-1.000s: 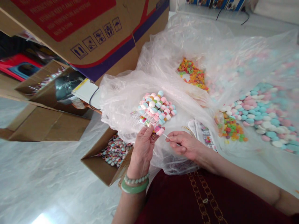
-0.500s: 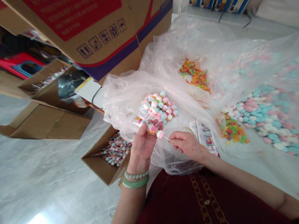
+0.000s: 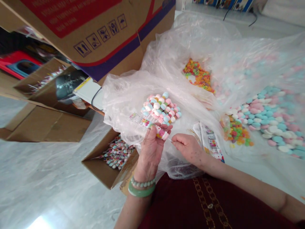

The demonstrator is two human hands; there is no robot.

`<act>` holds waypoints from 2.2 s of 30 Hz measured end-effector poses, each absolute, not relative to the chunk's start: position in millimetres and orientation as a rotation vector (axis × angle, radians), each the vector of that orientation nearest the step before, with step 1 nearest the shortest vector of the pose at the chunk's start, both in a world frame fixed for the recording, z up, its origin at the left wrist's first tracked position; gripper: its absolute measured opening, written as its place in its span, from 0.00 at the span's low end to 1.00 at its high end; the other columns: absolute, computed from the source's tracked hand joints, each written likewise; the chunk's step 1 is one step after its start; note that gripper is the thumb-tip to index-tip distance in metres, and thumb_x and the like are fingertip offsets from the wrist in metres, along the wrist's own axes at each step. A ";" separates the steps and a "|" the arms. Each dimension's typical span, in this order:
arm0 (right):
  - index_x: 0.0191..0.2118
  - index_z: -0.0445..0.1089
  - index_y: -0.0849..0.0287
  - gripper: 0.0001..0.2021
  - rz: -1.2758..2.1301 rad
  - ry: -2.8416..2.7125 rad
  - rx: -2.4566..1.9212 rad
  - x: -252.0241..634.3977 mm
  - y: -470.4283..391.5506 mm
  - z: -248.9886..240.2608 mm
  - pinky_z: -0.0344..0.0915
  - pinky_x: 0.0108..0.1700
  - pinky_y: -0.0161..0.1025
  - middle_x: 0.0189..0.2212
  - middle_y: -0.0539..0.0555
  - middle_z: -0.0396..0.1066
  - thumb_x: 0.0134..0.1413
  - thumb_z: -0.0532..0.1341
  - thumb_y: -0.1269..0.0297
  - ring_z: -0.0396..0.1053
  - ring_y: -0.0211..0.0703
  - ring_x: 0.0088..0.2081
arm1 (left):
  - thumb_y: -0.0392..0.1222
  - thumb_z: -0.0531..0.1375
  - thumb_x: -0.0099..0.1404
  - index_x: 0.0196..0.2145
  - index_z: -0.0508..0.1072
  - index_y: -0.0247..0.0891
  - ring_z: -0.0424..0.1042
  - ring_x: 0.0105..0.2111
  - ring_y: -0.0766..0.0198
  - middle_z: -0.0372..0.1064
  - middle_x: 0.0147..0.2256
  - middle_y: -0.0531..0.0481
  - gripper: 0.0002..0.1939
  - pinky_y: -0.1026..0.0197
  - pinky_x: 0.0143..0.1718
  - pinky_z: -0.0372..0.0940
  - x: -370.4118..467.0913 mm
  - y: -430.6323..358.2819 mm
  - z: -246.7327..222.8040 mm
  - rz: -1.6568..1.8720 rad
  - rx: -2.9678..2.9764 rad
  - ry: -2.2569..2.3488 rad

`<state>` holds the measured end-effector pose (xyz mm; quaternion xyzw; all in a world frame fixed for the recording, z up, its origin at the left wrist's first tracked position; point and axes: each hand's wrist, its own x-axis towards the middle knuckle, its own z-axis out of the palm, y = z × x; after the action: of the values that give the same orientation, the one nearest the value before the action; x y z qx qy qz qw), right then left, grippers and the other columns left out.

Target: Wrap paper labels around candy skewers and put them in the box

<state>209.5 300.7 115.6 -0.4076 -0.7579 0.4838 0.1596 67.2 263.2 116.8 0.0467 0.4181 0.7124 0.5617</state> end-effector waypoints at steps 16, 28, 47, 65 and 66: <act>0.22 0.58 0.58 0.11 1.609 -2.054 -1.155 199.6 273.6 121.5 0.51 0.27 0.33 0.16 0.44 0.58 0.56 0.53 0.71 0.57 0.34 0.21 | 0.51 0.51 0.70 0.40 0.70 0.36 0.71 0.47 0.54 0.71 0.42 0.45 0.16 0.48 0.51 0.65 76.9 265.6 118.6 1.631 -0.072 0.972; 0.23 0.62 0.58 0.11 1.937 -1.830 -1.159 198.7 273.9 122.9 0.55 0.22 0.30 0.14 0.43 0.61 0.55 0.52 0.72 0.60 0.31 0.15 | 0.55 0.49 0.70 0.48 0.71 0.44 0.66 0.53 0.54 0.65 0.54 0.46 0.19 0.47 0.50 0.67 76.0 265.7 122.9 1.675 0.003 0.969; 0.25 0.64 0.58 0.08 1.108 -2.306 -1.261 206.0 285.7 111.6 0.51 0.31 0.36 0.22 0.49 0.65 0.54 0.56 0.70 0.60 0.38 0.26 | 0.45 0.67 0.57 0.39 0.74 0.37 0.74 0.40 0.58 0.74 0.39 0.47 0.14 0.54 0.47 0.68 69.6 264.7 113.9 1.737 0.127 1.056; 0.28 0.69 0.63 0.05 2.472 -1.085 -1.040 204.6 297.1 119.0 0.41 0.16 0.30 0.18 0.49 0.66 0.46 0.60 0.66 0.50 0.28 0.14 | 0.39 0.63 0.63 0.41 0.74 0.36 0.75 0.38 0.60 0.74 0.38 0.47 0.08 0.54 0.49 0.67 66.5 268.4 108.5 1.746 -0.049 0.988; 0.28 0.69 0.64 0.06 2.525 -1.022 -1.014 204.6 297.4 117.8 0.40 0.16 0.29 0.18 0.48 0.66 0.45 0.60 0.66 0.50 0.27 0.14 | 0.39 0.61 0.64 0.41 0.74 0.35 0.75 0.38 0.61 0.74 0.38 0.47 0.08 0.54 0.50 0.67 67.9 269.1 108.9 1.752 -0.068 0.979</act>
<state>204.6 297.4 117.8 -0.3466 -0.3493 0.8626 0.1174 67.9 269.1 108.9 -0.0284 0.4114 0.7361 0.5368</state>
